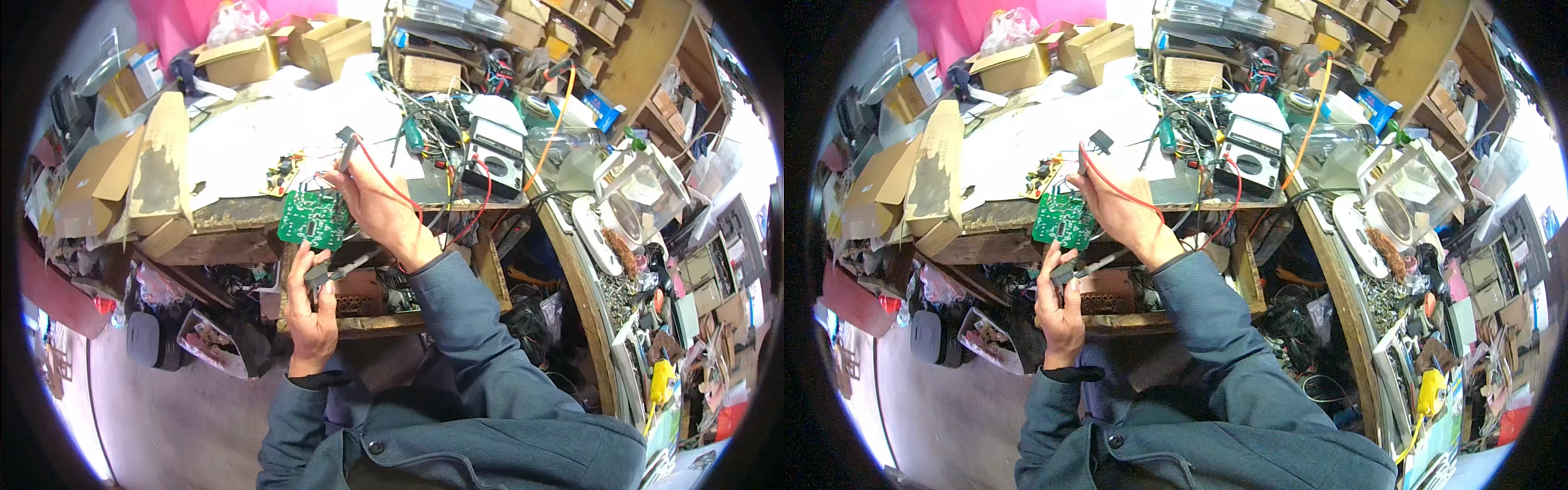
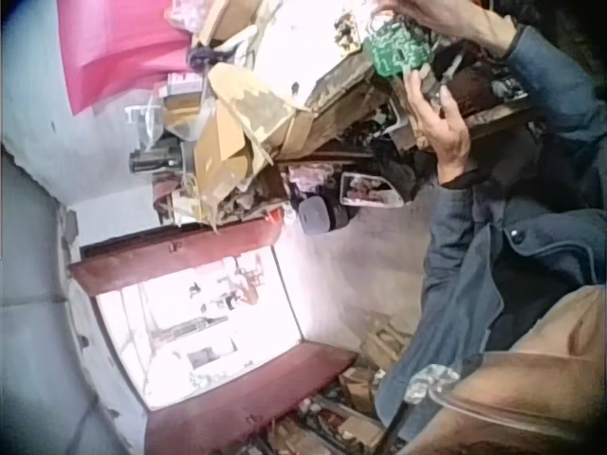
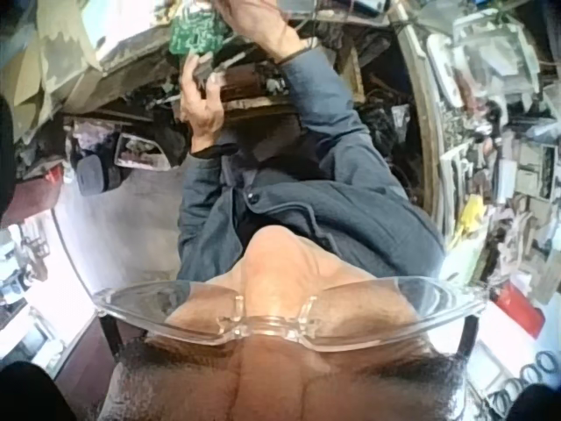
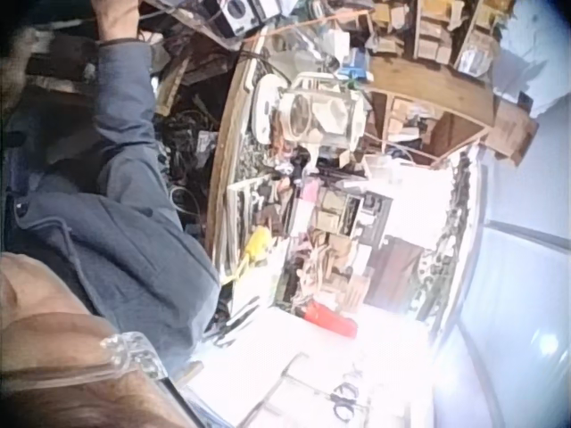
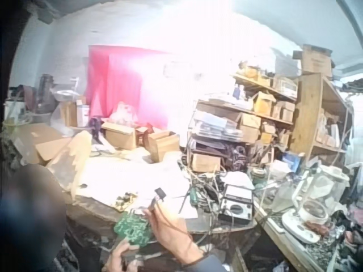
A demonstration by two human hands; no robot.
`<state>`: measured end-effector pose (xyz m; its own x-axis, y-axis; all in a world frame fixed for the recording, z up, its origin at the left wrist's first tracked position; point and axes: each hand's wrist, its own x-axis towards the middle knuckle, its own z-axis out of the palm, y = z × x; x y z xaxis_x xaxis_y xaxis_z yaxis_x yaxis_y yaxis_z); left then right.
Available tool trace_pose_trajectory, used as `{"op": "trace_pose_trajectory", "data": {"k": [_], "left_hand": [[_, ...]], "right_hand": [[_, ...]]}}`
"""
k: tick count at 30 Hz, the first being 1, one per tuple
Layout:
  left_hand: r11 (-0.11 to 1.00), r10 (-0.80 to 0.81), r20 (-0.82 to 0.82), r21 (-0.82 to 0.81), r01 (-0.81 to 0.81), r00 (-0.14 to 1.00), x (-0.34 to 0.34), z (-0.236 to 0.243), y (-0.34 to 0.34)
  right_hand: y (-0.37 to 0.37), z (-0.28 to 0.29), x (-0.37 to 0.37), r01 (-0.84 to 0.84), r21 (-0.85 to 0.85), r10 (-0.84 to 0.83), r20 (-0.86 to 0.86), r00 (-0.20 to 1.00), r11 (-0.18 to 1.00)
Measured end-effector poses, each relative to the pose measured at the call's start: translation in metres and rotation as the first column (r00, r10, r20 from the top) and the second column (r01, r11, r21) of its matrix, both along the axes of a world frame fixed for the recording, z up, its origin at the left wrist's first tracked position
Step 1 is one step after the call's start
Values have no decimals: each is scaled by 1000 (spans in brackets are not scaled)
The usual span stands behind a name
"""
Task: The person uses a soldering iron and multimeter probes to work on a green circuit board, then places the board into a brown plastic housing and secures it with a black strap. The person handles wires and connectors throughout the process.
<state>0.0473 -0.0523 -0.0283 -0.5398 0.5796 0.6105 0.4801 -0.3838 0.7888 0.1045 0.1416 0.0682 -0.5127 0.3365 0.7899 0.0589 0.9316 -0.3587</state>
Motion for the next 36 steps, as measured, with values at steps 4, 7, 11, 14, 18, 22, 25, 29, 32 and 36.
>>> {"op": "trace_pose_trajectory", "data": {"k": [4,7,11,14,18,22,25,29,32,36], "left_hand": [[999,46,-78,11,-45,996,-4,-8,-1],[1000,17,-16,13,-16,1000,1,1,1],[1000,29,-70,7,-29,997,0,3,-1],[1000,26,-42,15,-25,999,0,2,-2],[1000,4,-11,16,-4,1000,1,4,-1],[1000,13,-16,27,-12,1000,1,4,-1],[999,11,-15,34,-10,1000,2,5,-1],[999,9,-10,34,-8,1000,3,4,-1],[999,9,-10,37,-8,1000,3,3,-1],[1000,-2,-8,29,3,1000,5,6,-1]], "right_hand": [[-3,-1,-3,-15,22,15,3,1000,1000],[1,-4,0,18,19,-17,-25,1000,1000],[5,-11,-1,29,-52,-29,-7,1000,998],[-1,-4,3,-18,-70,17,-22,1000,997],[-2,-7,6,-84,-178,75,-54,996,980],[-9,1,7,-18,-64,19,10,1000,998],[-10,1,8,-20,-67,21,13,1000,998],[-9,0,7,-45,-91,43,-18,999,995],[-8,-2,6,-61,-99,57,-38,998,993],[-8,0,8,-56,-114,53,-28,998,992]]}}
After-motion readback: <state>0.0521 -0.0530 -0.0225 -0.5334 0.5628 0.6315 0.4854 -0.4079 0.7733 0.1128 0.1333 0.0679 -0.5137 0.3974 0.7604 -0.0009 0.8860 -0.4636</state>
